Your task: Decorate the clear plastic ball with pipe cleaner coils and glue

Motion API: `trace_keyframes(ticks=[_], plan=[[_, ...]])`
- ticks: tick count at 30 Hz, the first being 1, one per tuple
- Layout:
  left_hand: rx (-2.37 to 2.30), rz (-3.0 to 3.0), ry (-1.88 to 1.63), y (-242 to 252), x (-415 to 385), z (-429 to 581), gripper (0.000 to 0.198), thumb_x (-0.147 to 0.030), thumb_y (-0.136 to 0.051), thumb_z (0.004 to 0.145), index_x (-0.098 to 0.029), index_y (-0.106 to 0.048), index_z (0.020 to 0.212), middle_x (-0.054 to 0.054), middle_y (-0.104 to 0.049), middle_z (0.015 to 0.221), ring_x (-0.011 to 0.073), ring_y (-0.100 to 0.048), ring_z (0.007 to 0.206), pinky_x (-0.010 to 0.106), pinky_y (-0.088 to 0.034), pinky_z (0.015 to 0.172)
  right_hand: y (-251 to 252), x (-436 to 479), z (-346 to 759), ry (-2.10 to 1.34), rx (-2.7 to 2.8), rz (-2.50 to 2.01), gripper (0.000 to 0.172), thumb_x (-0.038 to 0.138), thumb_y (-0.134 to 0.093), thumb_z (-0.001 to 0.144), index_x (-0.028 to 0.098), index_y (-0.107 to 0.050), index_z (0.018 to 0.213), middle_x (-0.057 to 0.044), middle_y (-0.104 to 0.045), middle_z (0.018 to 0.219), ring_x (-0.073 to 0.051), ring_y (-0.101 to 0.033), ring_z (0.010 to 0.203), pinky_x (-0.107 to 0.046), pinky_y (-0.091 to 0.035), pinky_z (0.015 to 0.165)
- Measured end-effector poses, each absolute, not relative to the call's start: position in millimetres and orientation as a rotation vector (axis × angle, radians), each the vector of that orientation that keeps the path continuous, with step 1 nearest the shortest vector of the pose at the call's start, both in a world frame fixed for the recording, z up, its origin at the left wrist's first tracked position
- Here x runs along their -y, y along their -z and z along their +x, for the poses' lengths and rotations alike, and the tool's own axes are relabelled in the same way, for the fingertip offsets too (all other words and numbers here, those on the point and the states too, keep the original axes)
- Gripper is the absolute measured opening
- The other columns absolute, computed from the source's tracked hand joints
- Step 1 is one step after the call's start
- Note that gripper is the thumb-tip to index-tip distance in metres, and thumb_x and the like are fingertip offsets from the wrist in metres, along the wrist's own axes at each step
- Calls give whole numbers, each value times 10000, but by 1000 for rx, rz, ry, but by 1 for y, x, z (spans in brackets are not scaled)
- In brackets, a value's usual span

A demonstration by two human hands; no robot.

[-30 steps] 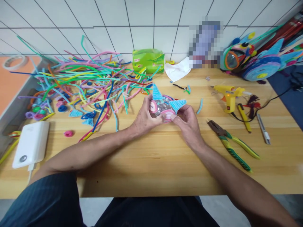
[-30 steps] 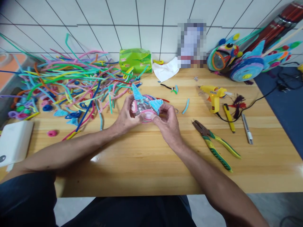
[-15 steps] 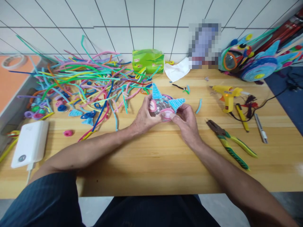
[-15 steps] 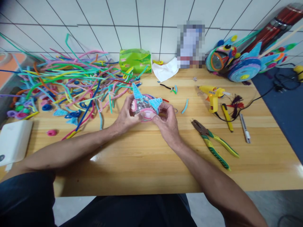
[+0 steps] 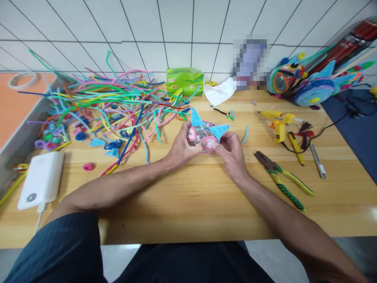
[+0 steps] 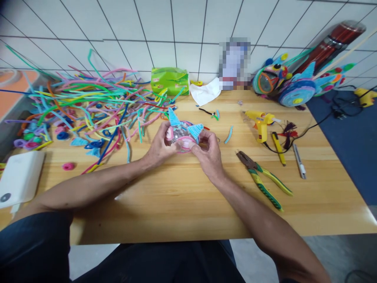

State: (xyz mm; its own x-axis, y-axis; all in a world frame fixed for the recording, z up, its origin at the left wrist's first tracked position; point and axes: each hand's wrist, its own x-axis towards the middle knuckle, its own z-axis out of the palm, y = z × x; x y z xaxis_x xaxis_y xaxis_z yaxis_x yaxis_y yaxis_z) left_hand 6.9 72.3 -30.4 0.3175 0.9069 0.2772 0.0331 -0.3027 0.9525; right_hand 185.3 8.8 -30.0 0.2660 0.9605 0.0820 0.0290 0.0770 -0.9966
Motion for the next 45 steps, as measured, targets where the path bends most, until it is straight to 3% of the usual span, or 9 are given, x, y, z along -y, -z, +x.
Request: trace_keyframes(ticks=[8,15,20,28,33,37,45], plan=[[-900,1626,-1138,28,-72,8,658,-480,-899,774,-217,-536,1256,67,-727,1148,224,-735,1004,394,-632,952,27,-9,185,-948,1072,-1291,402,422,-858,800,279,-614,1085,-30,-728,1115,-239,-690,1051,-445,-591,979],[-899,1580,-1156,34,-71,8,758,-538,-946,711,-221,-534,1262,68,-711,1147,237,-724,1023,402,-624,959,27,-8,184,-928,1068,-1274,433,449,-854,776,278,-607,1087,-44,-702,1111,-251,-666,1057,-434,-596,926],[-914,1569,-1135,39,-66,7,786,-611,-896,754,-206,-516,1309,99,-678,1213,251,-699,1095,426,-607,1012,28,-5,184,-960,1083,-1297,454,460,-848,771,280,-581,1090,-31,-688,1096,-239,-676,996,-412,-601,869],[-887,1595,-1160,43,-71,9,1060,-624,-953,686,-198,-430,1503,199,-610,1496,356,-652,1368,542,-537,1196,33,-5,185,-888,1104,-1299,463,451,-815,798,278,-578,1156,-45,-702,1149,-239,-681,1059,-413,-599,933],[-880,1666,-1159,39,-69,8,1123,-615,-973,669,-183,-418,1544,215,-614,1504,390,-643,1389,554,-542,1200,34,-4,189,-913,1134,-1276,461,414,-822,818,283,-588,1193,-61,-714,1216,-257,-692,1109,-435,-593,969],[-868,1738,-1165,38,-61,1,1093,-600,-920,754,-195,-362,1601,209,-562,1576,388,-586,1465,546,-496,1256,35,6,190,-905,1163,-1298,457,386,-812,856,301,-576,1238,-70,-701,1260,-274,-695,1161,-482,-583,1037],[-881,1769,-1105,36,-55,-2,1178,-624,-923,735,-195,-306,1642,228,-502,1630,437,-533,1510,591,-446,1296,33,16,194,-932,1177,-1400,583,391,-812,857,322,-542,1369,-116,-637,1381,-336,-675,1287,-592,-546,1134]])
